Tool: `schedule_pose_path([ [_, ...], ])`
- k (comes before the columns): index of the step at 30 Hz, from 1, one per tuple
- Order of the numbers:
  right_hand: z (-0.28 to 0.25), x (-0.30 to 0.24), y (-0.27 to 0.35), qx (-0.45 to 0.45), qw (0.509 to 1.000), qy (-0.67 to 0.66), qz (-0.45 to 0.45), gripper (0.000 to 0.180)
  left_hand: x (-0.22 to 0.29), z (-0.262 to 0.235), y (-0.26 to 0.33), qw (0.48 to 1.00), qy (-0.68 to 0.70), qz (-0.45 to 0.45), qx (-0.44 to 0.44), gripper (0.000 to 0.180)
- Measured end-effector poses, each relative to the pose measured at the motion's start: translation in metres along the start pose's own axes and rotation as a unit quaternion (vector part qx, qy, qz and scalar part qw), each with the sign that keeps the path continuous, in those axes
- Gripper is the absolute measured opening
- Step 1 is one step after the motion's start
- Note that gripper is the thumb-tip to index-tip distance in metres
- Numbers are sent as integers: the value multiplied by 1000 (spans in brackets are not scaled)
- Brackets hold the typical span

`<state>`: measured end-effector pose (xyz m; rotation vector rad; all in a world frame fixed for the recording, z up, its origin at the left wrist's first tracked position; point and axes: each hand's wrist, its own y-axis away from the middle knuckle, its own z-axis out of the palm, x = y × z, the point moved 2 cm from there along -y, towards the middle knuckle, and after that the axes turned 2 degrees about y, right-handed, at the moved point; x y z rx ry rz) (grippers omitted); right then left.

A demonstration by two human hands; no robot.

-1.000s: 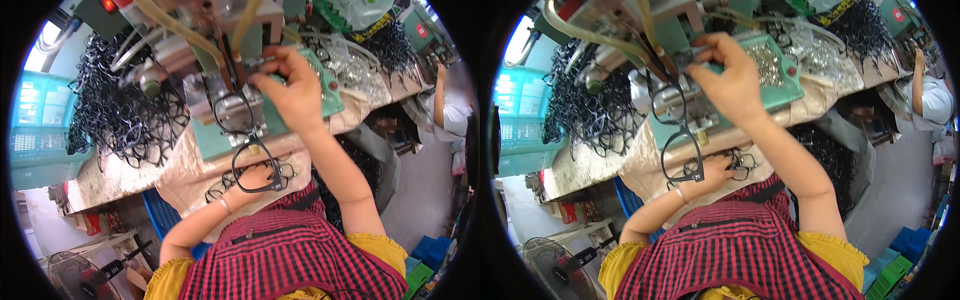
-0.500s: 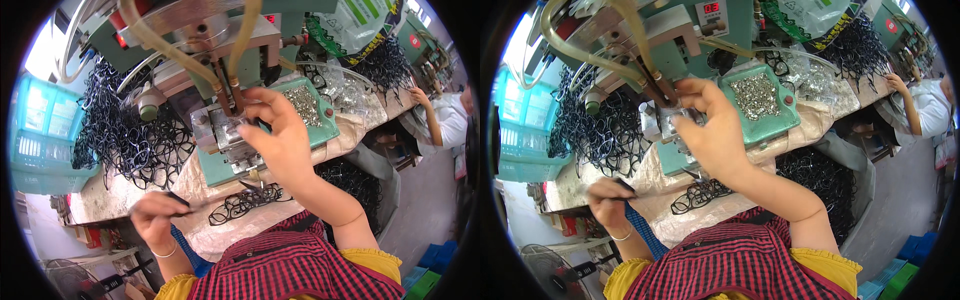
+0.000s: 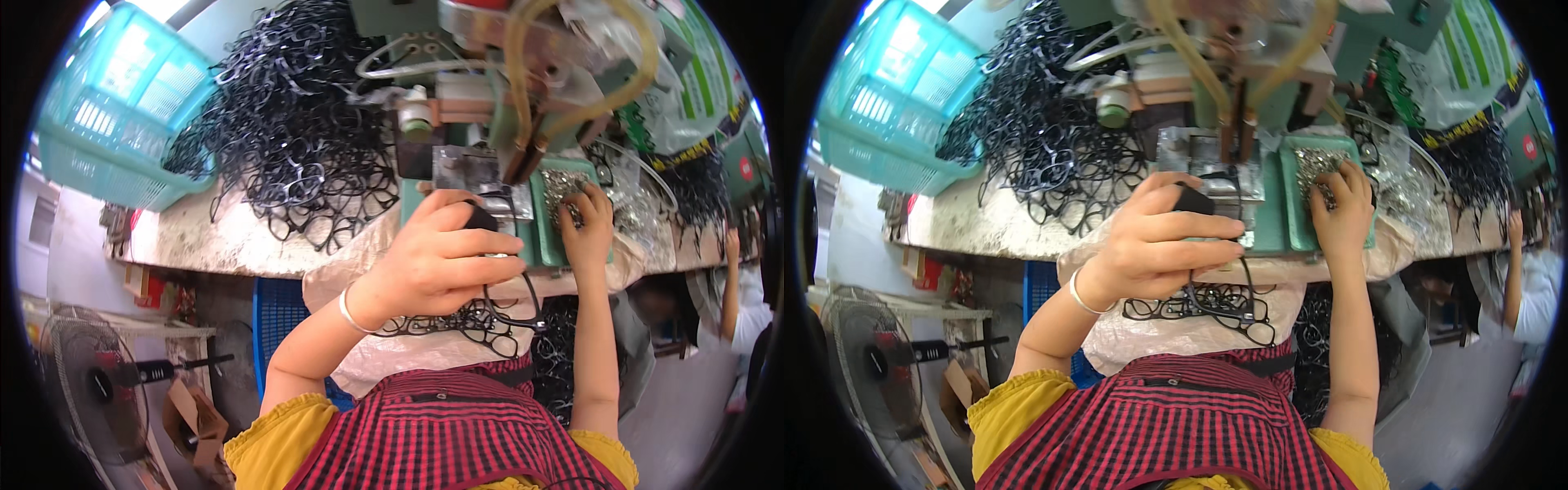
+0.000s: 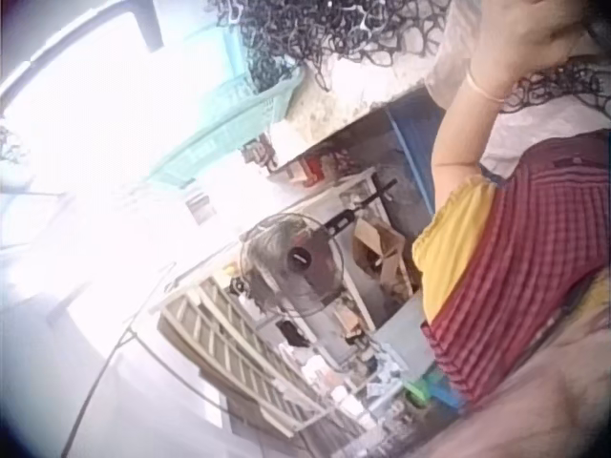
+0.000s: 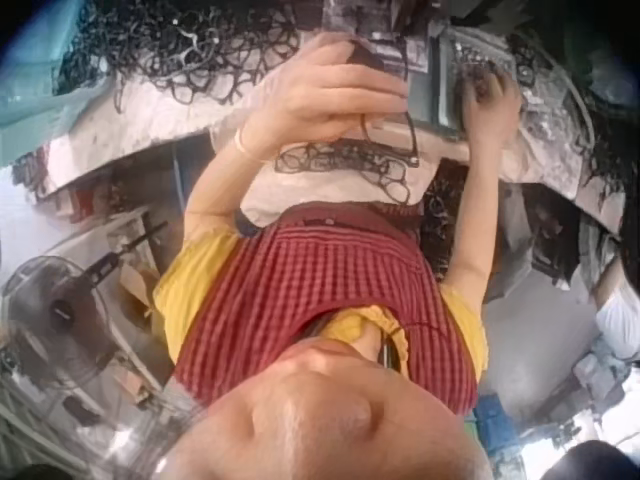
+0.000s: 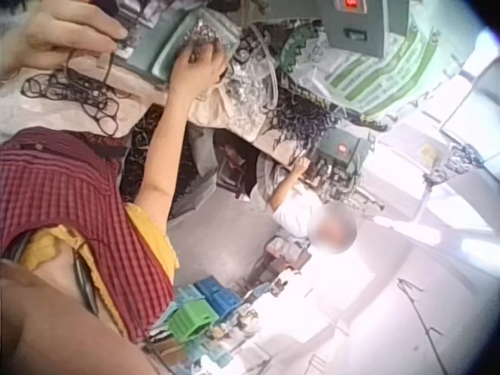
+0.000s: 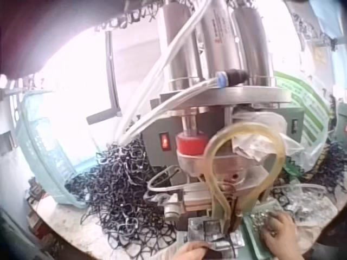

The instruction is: The person repeatedly picks up black eyeglass frames, places them into a green fixture on a small press machine, and operates the press to attach small metal components. After each cycle, the finished frames are placed into a large grey bag. The process is continuous and repetitive throughout the clip.

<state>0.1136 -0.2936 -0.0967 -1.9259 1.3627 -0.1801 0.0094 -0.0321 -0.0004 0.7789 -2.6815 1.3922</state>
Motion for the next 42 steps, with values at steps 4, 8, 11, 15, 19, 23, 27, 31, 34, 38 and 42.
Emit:
schedule_pose_path([
  [4, 16, -14, -24, -51, 990, 24, -130, 12, 10, 10, 15, 998, -12, -45, 29, 26],
  [8, 16, 19, -13, 8, 996, -89, 11, 11, 29, -19, 60, 960, -221, -127, 115, 27],
  [11, -5, 27, 15, 49, 907, -340, 241, 22, 4, -80, 81, 874, -310, -317, 199, 26],
  [15, 14, 11, 1, 82, 840, -424, 328, 24, -41, -95, 97, 799, -477, -360, -64, 44],
  [19, 21, -19, -18, 49, 866, -420, 266, 19, -115, -82, 124, 816, -469, -319, -113, 24],
  [23, 5, -28, -25, 11, 911, -356, 208, 15, -86, -107, 66, 851, -391, -348, 37, 12],
  [27, 5, -12, -13, -16, 939, -284, 194, 15, -79, -113, 70, 863, -185, -417, 217, 16],
  [31, -15, 3, 35, -14, 947, -240, 215, 18, -73, -81, 156, 762, 30, -542, 353, 22],
  [34, -36, -22, 45, -59, 901, -339, 263, 20, -46, -51, 170, 740, 74, -545, 388, 32],
  [38, -49, -70, -5, -81, 874, -451, 160, 48, -53, -48, 110, 778, 152, -512, 331, 37],
  [42, -11, -91, -48, -116, 815, -534, 193, 53, -69, -24, 105, 732, 304, -540, 283, 33],
])
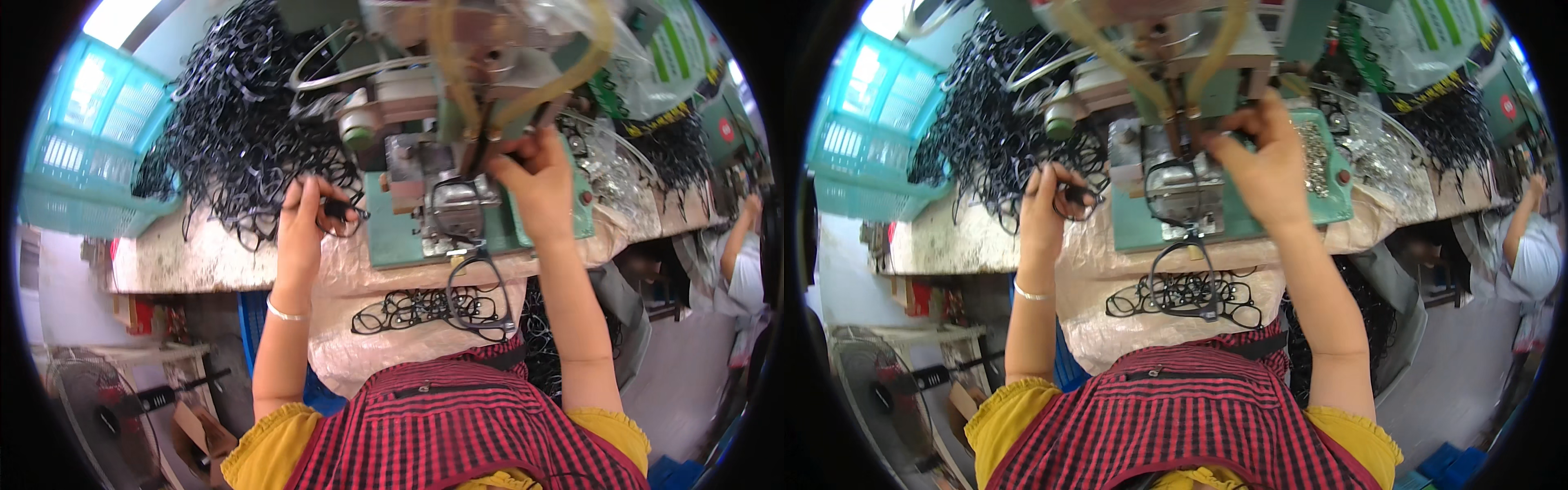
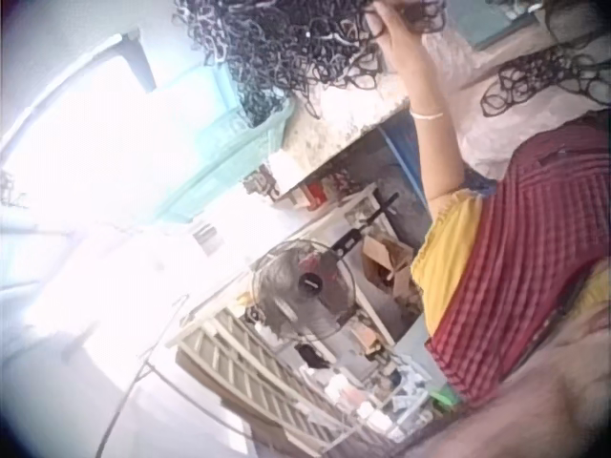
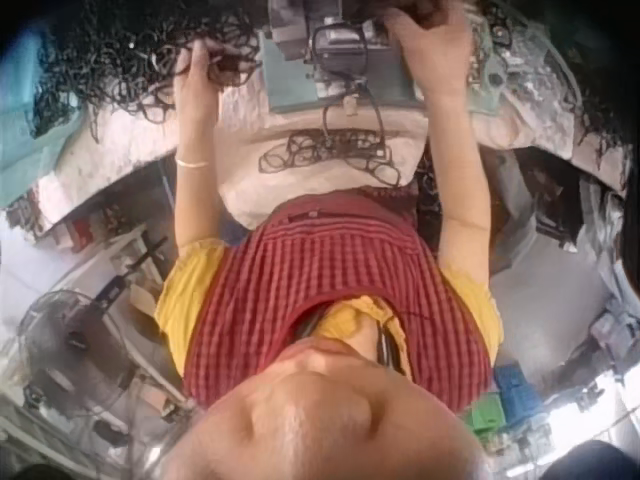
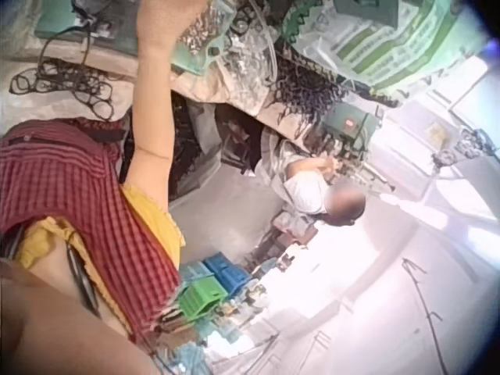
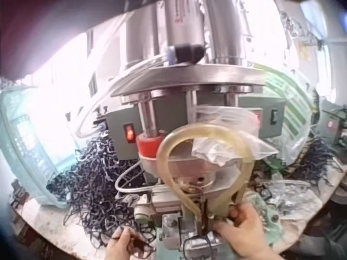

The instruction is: The person repeatedly picks up black eyeglass frames, places them into a green fixture on a small press machine, and operates the press to attach small metal components. After each cycle, the finished frames are placed into a large grey bag. The process is continuous and repetitive throughout the clip.

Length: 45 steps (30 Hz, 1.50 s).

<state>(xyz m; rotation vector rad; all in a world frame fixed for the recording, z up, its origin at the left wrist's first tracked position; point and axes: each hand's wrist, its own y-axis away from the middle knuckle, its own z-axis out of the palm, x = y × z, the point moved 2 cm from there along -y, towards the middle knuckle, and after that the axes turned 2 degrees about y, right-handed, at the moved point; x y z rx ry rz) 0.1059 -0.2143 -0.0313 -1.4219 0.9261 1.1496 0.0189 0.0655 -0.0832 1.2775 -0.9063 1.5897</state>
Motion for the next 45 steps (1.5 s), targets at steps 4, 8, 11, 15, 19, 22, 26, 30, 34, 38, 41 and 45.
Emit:
schedule_pose_path([
  [4, 12, 6, 8, 44, 997, -33, -61, 53, -44, -6, 20, 991, 119, -47, 47, 30],
  [8, 9, 1, 7, 26, 997, -45, -55, 62, 34, 39, 25, 977, 82, 196, -21, 34],
  [11, 16, -10, 17, 9, 994, -73, -76, 66, 111, 90, 36, 911, 17, 407, -65, 41],
  [15, 29, -13, 21, 23, 984, -165, -57, 64, 127, 105, 9, 877, -102, 469, -25, 30],
  [19, 25, -18, 23, 31, 995, -82, -54, 60, 129, 106, 13, 885, -108, 452, 1, 30],
  [22, 31, -25, 28, 43, 986, -162, -24, 57, 134, 106, 18, 905, -110, 410, -5, 28],
  [26, 2, -26, 47, -41, 994, 1, -105, 62, 125, 106, 53, 951, 45, 227, -206, 26],
  [30, -71, 27, 34, 125, 813, 547, -154, 31, 76, 122, 78, 848, 173, -335, -374, 23],
  [34, -97, 67, 25, 128, 807, 559, -142, 16, 44, 144, 66, 851, 254, -370, -273, 21],
  [38, -104, 56, 12, 131, 897, 419, -45, 11, 34, 148, 68, 863, 270, -368, -218, 17],
  [41, -98, 58, 18, 135, 860, 481, -99, 11, 35, 145, 68, 834, 302, -378, -265, 20],
  [45, -69, 54, 10, 61, 795, 537, -275, 13, 33, 141, 68, 846, 277, -372, -264, 26],
])
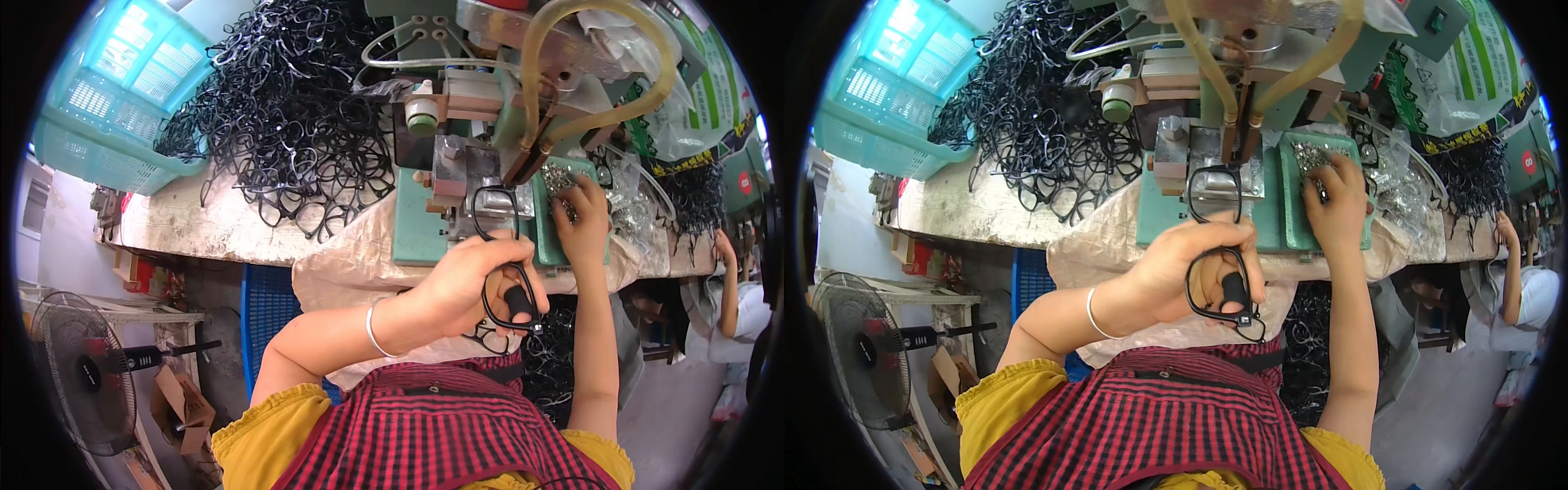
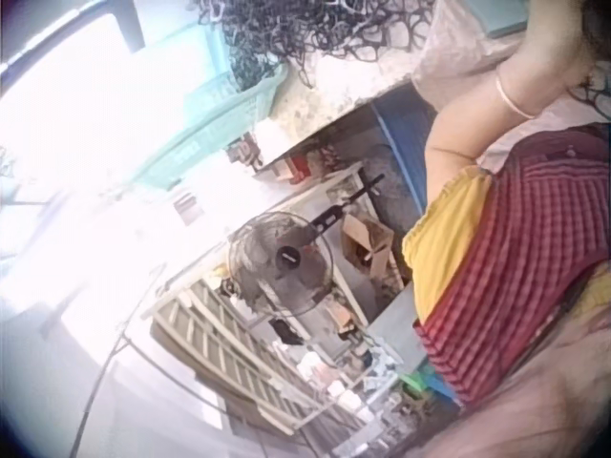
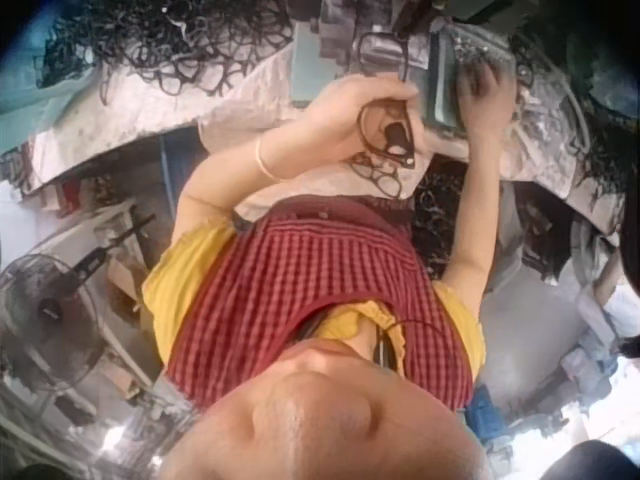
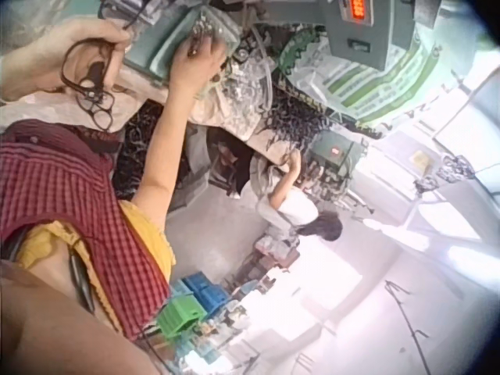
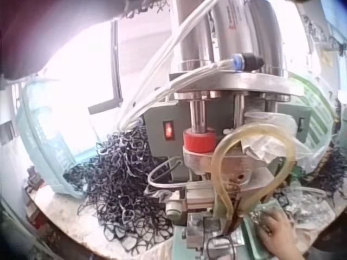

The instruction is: The person repeatedly picks up black eyeglass frames, places them into a green fixture on a small press machine, and operates the press to attach small metal components. After each cycle, the finished frames are placed into a large grey bag. The process is continuous and repetitive throughout the clip.

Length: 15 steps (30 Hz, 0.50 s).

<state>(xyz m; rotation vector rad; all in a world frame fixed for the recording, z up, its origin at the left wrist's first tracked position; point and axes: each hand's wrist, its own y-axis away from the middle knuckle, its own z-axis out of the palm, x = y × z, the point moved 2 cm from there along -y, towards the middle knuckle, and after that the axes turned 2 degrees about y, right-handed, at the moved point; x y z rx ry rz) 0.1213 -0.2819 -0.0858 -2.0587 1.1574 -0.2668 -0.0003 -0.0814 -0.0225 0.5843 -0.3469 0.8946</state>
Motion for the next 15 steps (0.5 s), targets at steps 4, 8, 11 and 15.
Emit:
schedule_pose_path([
  [4, 3, 15, 26, 1, 946, -198, 258, 11, 0, -10, 0, 997, -57, 3, -45, 35],
  [8, -9, 43, 66, 128, 817, -385, 411, 11, -5, -63, 42, 933, -301, 169, -97, 28],
  [11, -13, 37, 59, 149, 794, -418, 417, 16, 55, -99, 87, 688, -492, 411, 340, 11],
  [15, 25, 30, 21, 85, 759, -487, 424, 18, 162, -126, 128, 433, -606, 479, 465, 10],
])
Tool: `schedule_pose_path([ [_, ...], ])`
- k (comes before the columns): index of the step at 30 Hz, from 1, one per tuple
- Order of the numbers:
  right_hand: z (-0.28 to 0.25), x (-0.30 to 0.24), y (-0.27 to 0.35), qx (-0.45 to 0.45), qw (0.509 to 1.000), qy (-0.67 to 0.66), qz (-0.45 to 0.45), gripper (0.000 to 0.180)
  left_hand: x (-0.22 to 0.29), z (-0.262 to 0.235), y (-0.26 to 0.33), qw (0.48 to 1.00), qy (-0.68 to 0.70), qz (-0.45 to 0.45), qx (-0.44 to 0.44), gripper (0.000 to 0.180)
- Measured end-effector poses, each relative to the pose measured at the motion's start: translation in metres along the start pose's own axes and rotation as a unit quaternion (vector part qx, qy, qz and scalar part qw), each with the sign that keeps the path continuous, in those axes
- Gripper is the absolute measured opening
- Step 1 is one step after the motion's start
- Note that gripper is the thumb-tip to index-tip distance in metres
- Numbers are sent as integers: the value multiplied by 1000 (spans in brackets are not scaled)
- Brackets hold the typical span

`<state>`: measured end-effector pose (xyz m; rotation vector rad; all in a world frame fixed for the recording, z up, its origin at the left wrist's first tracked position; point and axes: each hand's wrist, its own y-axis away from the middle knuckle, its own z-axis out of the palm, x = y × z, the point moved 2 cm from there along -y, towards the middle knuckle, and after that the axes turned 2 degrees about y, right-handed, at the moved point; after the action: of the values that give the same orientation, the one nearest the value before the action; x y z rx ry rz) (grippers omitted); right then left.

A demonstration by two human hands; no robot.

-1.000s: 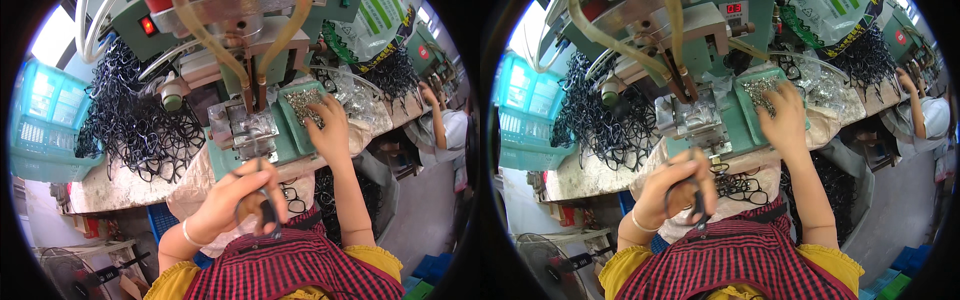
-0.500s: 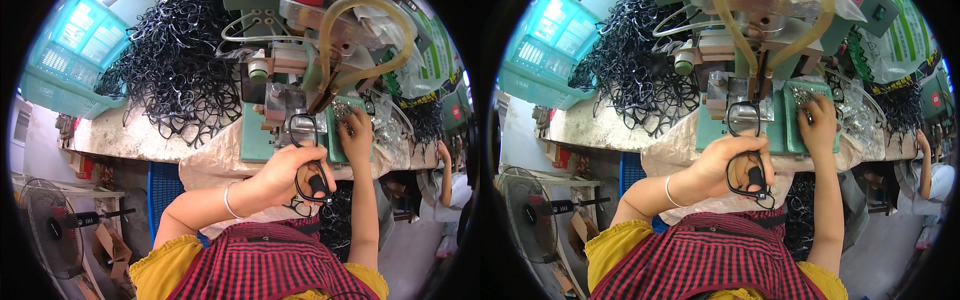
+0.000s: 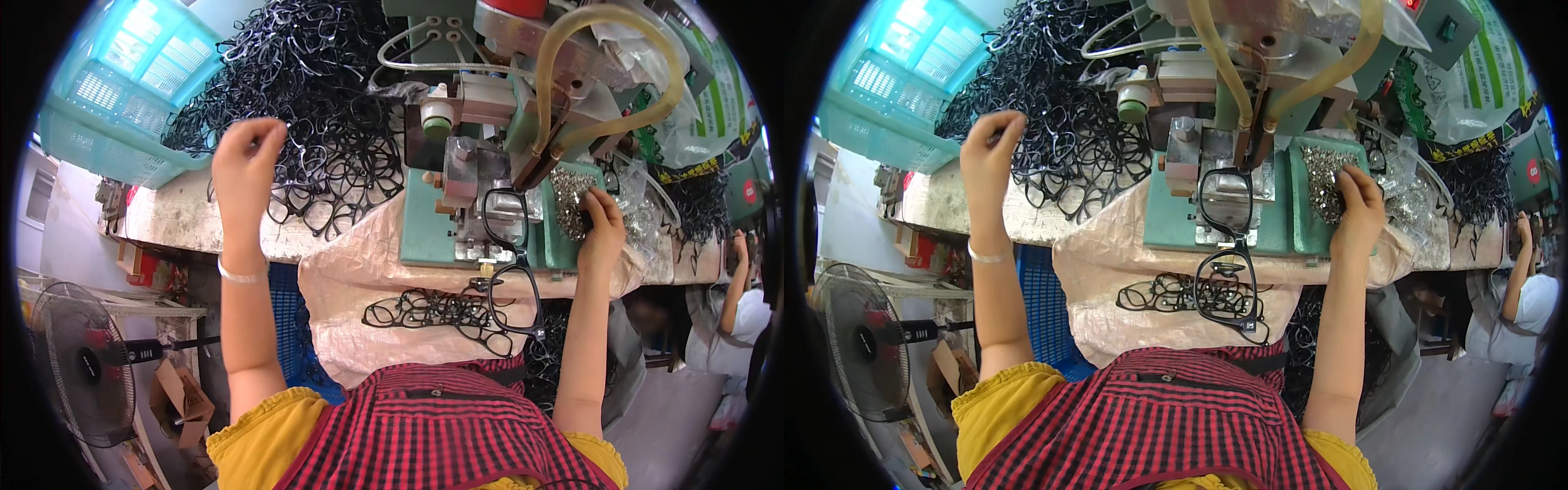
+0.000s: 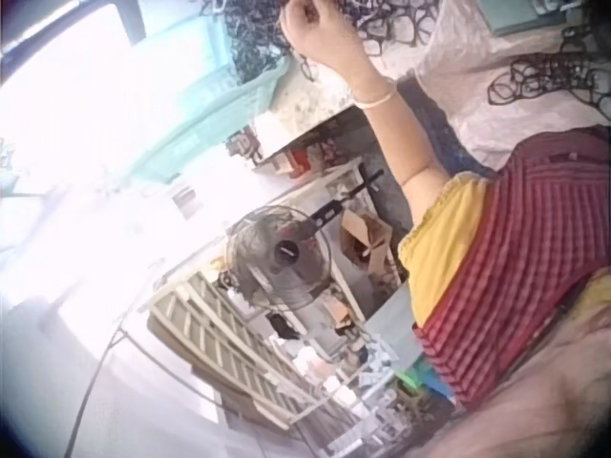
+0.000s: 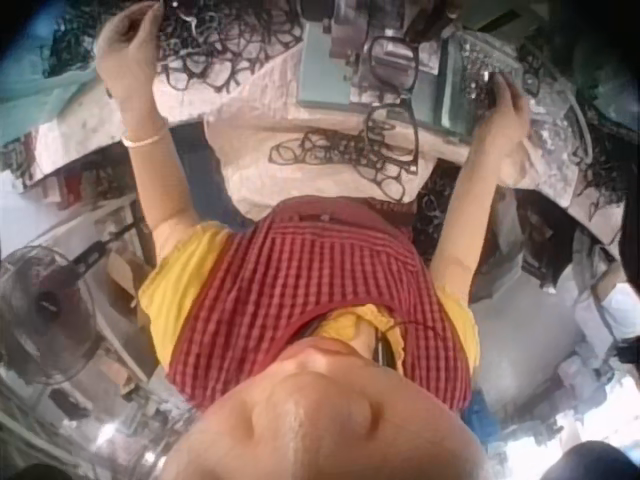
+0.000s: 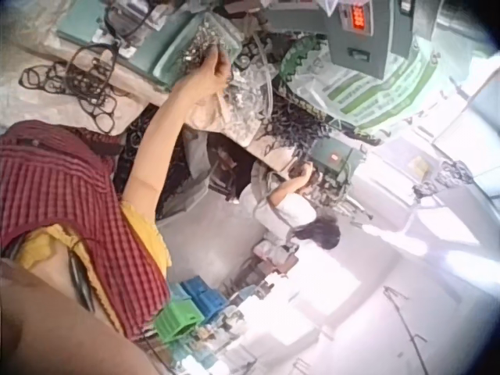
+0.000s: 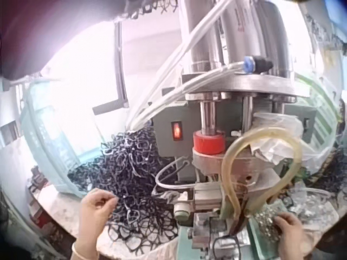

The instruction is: The person repeatedly picks up black eyeglass frames, places them into a green fixture on a small press machine, and operates the press to attach small metal components. After each cycle, the finished frames are placed into a large grey bag. The process is continuous and repetitive throughout the clip.

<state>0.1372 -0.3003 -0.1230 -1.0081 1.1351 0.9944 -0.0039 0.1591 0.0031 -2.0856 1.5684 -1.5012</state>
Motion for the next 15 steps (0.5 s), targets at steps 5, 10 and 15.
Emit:
schedule_pose_path([
  [5, 28, -27, 9, -39, 991, 81, -103, 16, -28, 29, -41, 952, -298, 24, -66, 24],
  [10, -20, -20, 26, 24, 970, 221, -101, 18, -105, 87, -9, 938, -307, -138, -87, 24],
  [15, -84, -27, 68, 71, 960, 249, -106, 17, -76, 78, -1, 962, -11, -207, -176, 20],
])
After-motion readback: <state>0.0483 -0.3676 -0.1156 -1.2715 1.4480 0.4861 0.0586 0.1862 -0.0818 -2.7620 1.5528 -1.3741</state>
